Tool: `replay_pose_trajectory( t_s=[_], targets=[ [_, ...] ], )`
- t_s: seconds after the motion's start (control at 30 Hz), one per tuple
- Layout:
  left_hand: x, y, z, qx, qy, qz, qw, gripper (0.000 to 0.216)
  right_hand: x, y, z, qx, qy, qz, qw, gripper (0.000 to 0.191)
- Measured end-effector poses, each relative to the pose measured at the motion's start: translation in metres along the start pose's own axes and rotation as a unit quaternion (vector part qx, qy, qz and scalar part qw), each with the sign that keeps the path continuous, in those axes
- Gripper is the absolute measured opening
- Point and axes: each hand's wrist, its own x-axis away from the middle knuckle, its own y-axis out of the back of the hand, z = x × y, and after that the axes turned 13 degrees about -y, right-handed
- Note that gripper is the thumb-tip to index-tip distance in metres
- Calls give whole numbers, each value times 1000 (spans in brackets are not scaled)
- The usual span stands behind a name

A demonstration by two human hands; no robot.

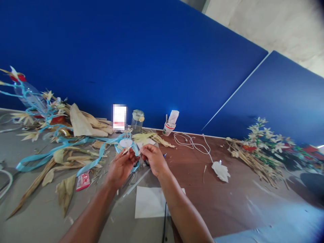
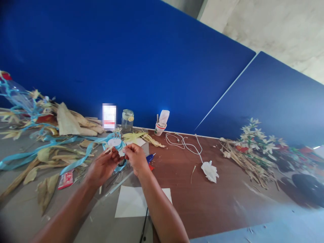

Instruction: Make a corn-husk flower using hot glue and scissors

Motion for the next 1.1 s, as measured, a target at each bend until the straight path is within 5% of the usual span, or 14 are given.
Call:
replay_pose_trajectory(
  t_s=[0.3,0.6,0.83,0.97,1.1],
  targets=[
    [-1,-1,4,-76,9,-32,997,25,-3,3,-7,125,25,33,991,17],
    [-2,2,5,-150,34,2,988,22,0,5,-10,284,81,26,955,42],
    [-4,-2,-1,-138,39,-62,988,28,0,7,-14,308,84,48,947,51],
    [-5,0,-3,-139,25,-106,984,32,-2,10,-13,334,60,27,940,43],
    [-6,3,-3,-144,16,-138,980,36,6,26,-1,431,82,-44,897,23]
  ],
)
